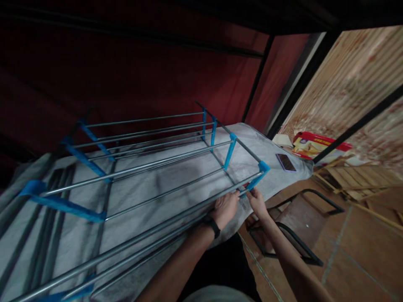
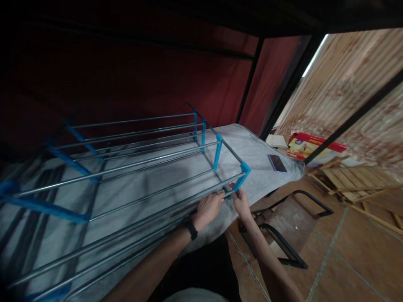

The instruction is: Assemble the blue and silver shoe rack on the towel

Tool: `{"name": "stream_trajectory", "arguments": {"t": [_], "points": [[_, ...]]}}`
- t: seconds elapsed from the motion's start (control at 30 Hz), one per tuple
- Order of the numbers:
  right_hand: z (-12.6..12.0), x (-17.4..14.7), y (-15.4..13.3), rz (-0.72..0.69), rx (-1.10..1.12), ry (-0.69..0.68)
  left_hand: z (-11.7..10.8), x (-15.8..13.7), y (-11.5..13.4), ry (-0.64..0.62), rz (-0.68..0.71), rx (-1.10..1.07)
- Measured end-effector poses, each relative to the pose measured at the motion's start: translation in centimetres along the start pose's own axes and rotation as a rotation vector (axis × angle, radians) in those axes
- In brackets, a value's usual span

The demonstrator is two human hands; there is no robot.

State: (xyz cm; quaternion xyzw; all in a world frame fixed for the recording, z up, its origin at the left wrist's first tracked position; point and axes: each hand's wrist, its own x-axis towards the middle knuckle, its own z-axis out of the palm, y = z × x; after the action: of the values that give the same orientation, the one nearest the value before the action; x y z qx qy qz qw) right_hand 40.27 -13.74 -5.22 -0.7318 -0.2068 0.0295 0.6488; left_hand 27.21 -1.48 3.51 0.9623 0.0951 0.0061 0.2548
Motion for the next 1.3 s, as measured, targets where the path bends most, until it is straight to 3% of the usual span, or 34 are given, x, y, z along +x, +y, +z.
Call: {"name": "stream_trajectory", "arguments": {"t": [0.17, 0.27, 0.33, 0.4, 0.5, 0.57, 0.67, 0.77, 0.93, 1.07, 1.3], "points": [[-0.5, -1.1, -0.4, 0.052, -0.037, 0.027, -0.3, -2.6, -0.3, 0.194, 0.125, 0.098], [-1.4, -4.4, 0.2, 0.068, -0.114, 0.158, -0.5, -7.9, -2.2, 0.271, 0.275, 0.131], [-1.6, -7.3, 0.9, 0.074, -0.187, 0.144, 0.0, -12.6, -4.1, 0.278, 0.27, 0.075], [-1.0, -10.1, 1.5, -0.042, -0.315, -0.046, 1.0, -17.7, -6.1, 0.3, 0.126, -0.035], [2.0, -13.3, 1.2, -0.363, -0.377, -0.409, 2.7, -24.6, -8.9, 0.413, -0.214, -0.255], [5.3, -14.7, 0.0, -0.557, -0.367, -0.591, 3.4, -28.2, -10.4, 0.551, -0.45, -0.418], [10.9, -16.1, -2.5, -0.739, -0.43, -0.768, 3.6, -31.6, -12.0, 0.825, -0.783, -0.695], [15.7, -17.5, -4.7, -0.855, -0.564, -0.929, 3.0, -32.8, -13.0, 1.079, -0.991, -1.009], [20.5, -19.3, -6.4, -0.959, -0.701, -1.083, 1.5, -31.4, -13.8, 1.349, -0.95, -1.307], [21.8, -19.0, -7.0, -0.973, -0.765, -1.067, 0.8, -30.4, -14.1, 1.465, -0.957, -1.436], [21.9, -17.8, -7.6, -1.024, -0.727, -1.078, 0.7, -30.4, -14.3, 1.477, -0.929, -1.467]]}}
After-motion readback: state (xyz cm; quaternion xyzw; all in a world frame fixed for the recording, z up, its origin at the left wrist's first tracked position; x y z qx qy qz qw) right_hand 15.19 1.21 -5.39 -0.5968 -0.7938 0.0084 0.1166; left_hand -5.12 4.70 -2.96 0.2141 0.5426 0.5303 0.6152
